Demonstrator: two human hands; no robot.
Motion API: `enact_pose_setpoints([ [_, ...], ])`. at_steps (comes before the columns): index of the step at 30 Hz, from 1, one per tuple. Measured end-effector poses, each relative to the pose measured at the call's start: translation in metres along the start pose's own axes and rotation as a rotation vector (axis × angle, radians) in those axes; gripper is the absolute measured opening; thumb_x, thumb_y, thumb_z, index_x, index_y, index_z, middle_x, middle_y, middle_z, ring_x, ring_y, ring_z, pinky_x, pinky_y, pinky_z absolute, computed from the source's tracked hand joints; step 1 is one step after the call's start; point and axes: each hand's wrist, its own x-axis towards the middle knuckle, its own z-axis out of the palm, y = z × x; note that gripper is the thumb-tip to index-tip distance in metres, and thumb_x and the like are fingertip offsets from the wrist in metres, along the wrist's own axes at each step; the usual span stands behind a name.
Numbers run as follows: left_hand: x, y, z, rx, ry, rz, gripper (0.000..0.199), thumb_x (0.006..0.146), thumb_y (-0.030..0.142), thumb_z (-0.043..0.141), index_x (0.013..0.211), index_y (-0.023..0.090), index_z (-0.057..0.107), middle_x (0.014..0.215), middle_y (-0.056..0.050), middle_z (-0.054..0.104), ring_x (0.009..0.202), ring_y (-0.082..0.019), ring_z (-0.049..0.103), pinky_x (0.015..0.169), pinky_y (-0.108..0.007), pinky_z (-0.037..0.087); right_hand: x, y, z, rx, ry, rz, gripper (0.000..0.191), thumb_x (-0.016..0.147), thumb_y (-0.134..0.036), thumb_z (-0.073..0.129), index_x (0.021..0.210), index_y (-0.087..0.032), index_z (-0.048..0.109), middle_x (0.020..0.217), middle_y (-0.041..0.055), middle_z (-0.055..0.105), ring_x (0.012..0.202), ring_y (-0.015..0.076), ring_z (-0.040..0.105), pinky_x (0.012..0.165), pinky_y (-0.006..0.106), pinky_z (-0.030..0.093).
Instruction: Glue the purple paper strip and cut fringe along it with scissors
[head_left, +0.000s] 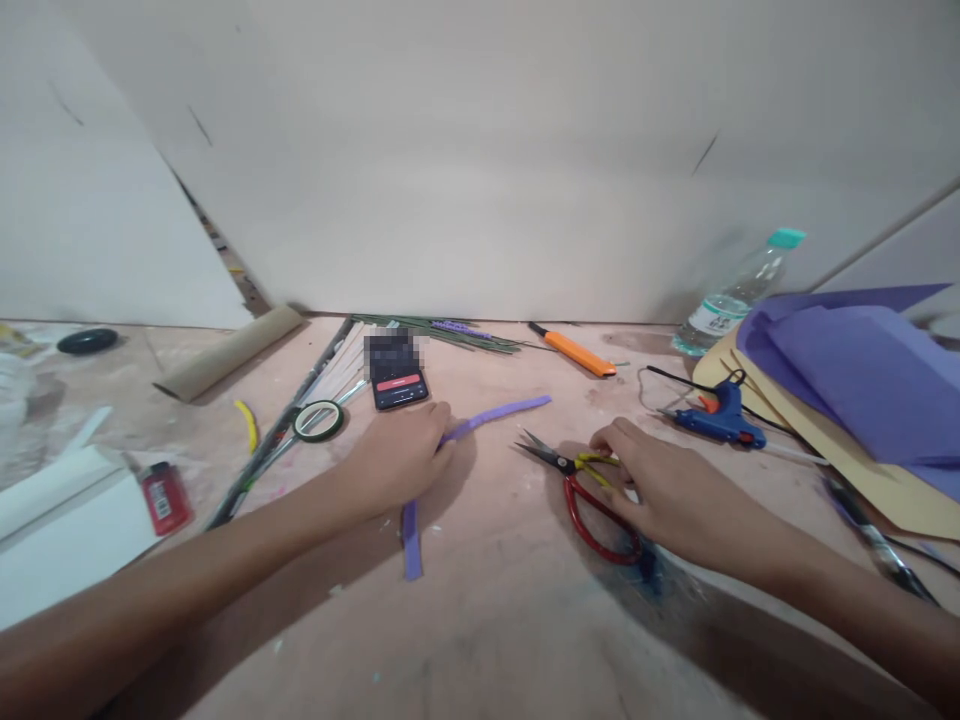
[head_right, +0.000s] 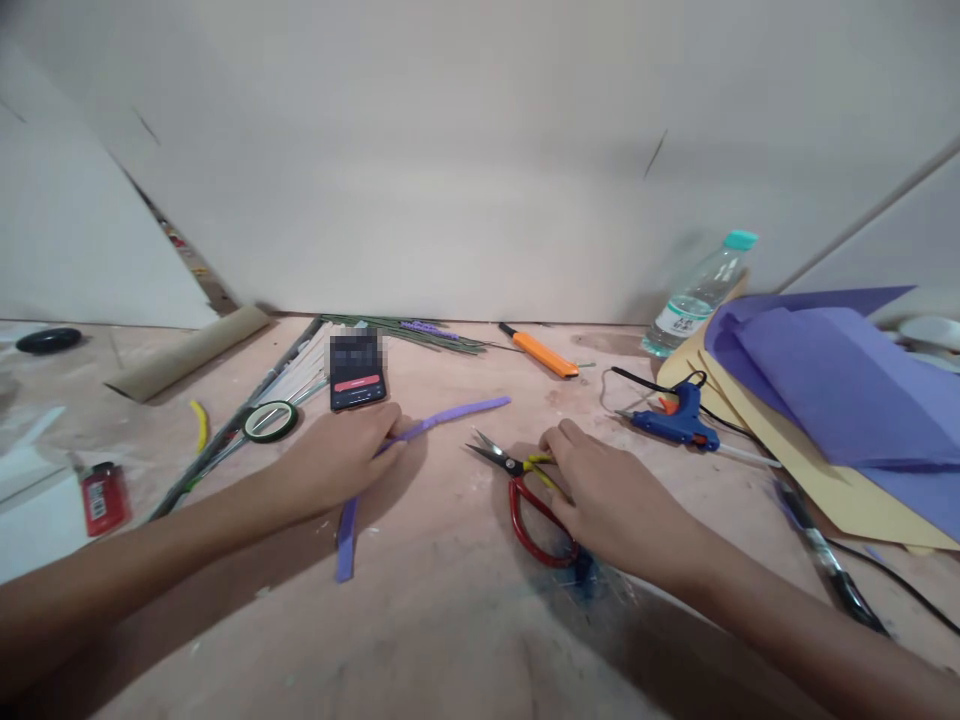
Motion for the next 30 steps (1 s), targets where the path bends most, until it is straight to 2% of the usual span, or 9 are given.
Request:
enact_pose_setpoints([
  [6,0.012,-0.008,0.001,-0.041,-0.001,-0.056,0.039,0.110,0.040,0.075,0.142,0.018,0.069,0.141,-0.013,0.073,0.119,-0.029,0.075,0.101,-0.051,0.068,-0.005,-0.003,0.000,-0.001,-0.078,0.082,0.018,0.102,-0.038,0.065,0.107,-0.021,0.064,0.108,0.0138,0.073,0.094,0.0343,0.070,0.078,0.041,0.045],
  [11,0.025,-0.002,0.003,-0.041,-0.017,-0.046,0.040,0.110,0.039,0.075,0.143,0.018,0.069,0.143,-0.013,0.072,0.121,-0.030,0.075,0.102,-0.052,0.067,-0.004,0.001,0.000,0.049,-0.179,0.055,0.004,0.094,-0.023,0.067,0.094,-0.023,0.063,0.090,0.0059,0.073,0.080,0.0267,0.066,0.071,0.036,0.041],
  [14,0.023,-0.001,-0.001,-0.038,-0.064,-0.005,0.040,0.110,0.040,0.075,0.142,0.018,0.069,0.142,-0.013,0.072,0.120,-0.029,0.075,0.101,-0.051,0.068,-0.006,0.003,-0.003,0.070,-0.197,0.067,0.016,0.082,-0.015,0.070,0.095,-0.023,0.067,0.089,0.0048,0.074,0.081,0.0274,0.066,0.070,0.035,0.039],
  [16,0.016,0.000,-0.003,-0.031,-0.094,0.026,0.034,0.110,0.040,0.075,0.134,0.017,0.072,0.133,-0.011,0.075,0.113,-0.027,0.076,0.098,-0.049,0.068,-0.007,0.006,-0.004,0.089,-0.207,0.077,0.019,0.077,-0.013,0.071,0.093,-0.023,0.068,0.087,0.0042,0.073,0.081,0.0274,0.066,0.070,0.034,0.038],
  [18,0.007,0.003,-0.004,-0.024,-0.108,0.047,0.022,0.108,0.037,0.074,0.114,0.016,0.076,0.112,-0.008,0.079,0.101,-0.026,0.077,0.093,-0.046,0.066,-0.009,0.009,-0.004,0.120,-0.227,0.078,0.022,0.074,-0.012,0.069,0.092,-0.023,0.070,0.084,0.0024,0.072,0.077,0.0253,0.064,0.067,0.033,0.038],
  [20,-0.001,0.008,-0.004,-0.023,-0.096,0.050,0.015,0.105,0.032,0.070,0.098,0.019,0.074,0.094,-0.007,0.079,0.091,-0.029,0.077,0.085,-0.043,0.061,-0.010,0.011,-0.003,0.183,-0.255,0.077,0.026,0.073,-0.010,0.068,0.095,-0.024,0.070,0.081,-0.0001,0.069,0.074,0.0227,0.062,0.065,0.032,0.038],
  [25,-0.009,0.011,0.000,-0.039,-0.020,-0.023,0.025,0.108,0.041,0.054,0.116,0.019,0.065,0.097,-0.012,0.081,0.085,-0.035,0.077,0.069,-0.039,0.049,-0.013,0.003,0.000,0.590,-0.344,0.089,0.013,0.091,-0.027,0.070,0.104,-0.024,0.068,0.081,-0.0034,0.062,0.067,0.0171,0.055,0.059,0.028,0.040],
  [27,-0.007,0.007,0.001,-0.048,-0.010,-0.025,0.023,0.109,0.040,0.052,0.112,0.021,0.064,0.097,-0.012,0.081,0.086,-0.034,0.077,0.069,-0.038,0.047,-0.014,-0.004,-0.003,0.680,-0.364,0.116,0.017,0.092,-0.033,0.073,0.106,-0.024,0.069,0.087,-0.0027,0.065,0.070,0.0167,0.057,0.061,0.026,0.044],
  [30,-0.004,0.000,0.003,-0.067,-0.004,0.011,0.020,0.106,0.039,0.056,0.097,0.023,0.065,0.094,-0.012,0.081,0.090,-0.035,0.077,0.072,-0.038,0.047,-0.017,-0.013,-0.010,0.729,-0.382,0.121,0.033,0.086,-0.037,0.082,0.116,-0.025,0.071,0.104,0.0014,0.073,0.092,0.0235,0.068,0.074,0.027,0.054],
])
